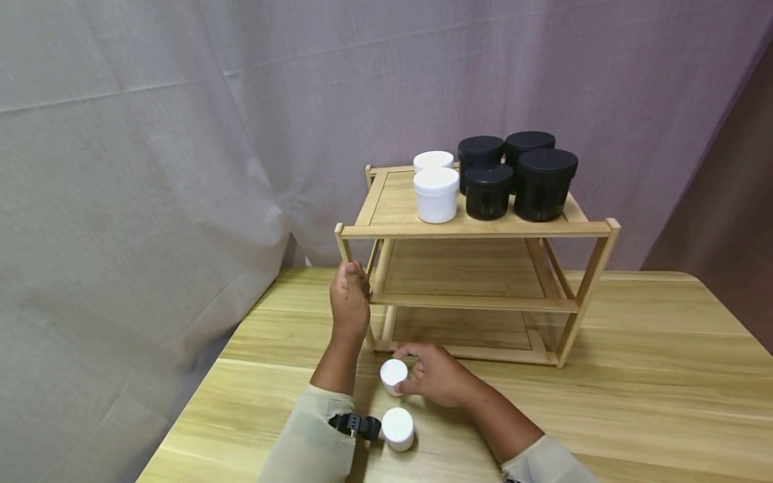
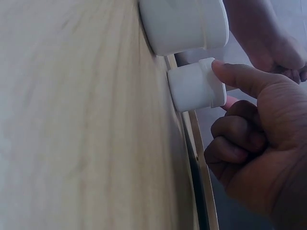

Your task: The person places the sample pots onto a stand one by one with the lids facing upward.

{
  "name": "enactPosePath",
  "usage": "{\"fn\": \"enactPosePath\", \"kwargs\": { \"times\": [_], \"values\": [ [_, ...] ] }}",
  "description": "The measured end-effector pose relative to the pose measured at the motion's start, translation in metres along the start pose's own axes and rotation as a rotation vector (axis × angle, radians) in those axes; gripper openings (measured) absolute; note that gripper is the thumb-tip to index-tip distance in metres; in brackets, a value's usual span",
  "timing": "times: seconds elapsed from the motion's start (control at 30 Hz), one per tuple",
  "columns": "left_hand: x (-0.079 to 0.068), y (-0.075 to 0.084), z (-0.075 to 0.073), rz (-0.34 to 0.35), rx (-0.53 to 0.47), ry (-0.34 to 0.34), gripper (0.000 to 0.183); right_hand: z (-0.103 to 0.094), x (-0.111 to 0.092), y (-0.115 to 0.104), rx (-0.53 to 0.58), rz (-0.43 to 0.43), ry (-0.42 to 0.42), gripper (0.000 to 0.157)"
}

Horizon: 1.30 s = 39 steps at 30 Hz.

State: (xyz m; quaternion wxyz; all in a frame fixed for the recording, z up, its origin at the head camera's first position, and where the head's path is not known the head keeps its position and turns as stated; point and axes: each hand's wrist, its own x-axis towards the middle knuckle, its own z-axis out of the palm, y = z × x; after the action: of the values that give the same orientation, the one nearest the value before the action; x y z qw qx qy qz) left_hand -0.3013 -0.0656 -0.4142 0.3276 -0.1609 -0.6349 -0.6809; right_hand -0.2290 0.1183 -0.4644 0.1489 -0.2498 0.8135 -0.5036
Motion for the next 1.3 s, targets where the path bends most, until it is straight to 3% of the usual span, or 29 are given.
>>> {"fn": "enactPosePath", "kwargs": {
  "times": [0.73, 1.3],
  "values": [
    [0.0, -0.002, 0.0, 0.017, 0.007, 0.005, 0.081, -0.003, -0.002, 0.002, -0.055, 0.001, -0.037, 0.048],
    [0.001, 0.0, 0.0, -0.013, 0.0, -0.001, 0.086, -0.011, -0.007, -0.02, -0.2, -0.014, 0.071, 0.043]
  ]
}}
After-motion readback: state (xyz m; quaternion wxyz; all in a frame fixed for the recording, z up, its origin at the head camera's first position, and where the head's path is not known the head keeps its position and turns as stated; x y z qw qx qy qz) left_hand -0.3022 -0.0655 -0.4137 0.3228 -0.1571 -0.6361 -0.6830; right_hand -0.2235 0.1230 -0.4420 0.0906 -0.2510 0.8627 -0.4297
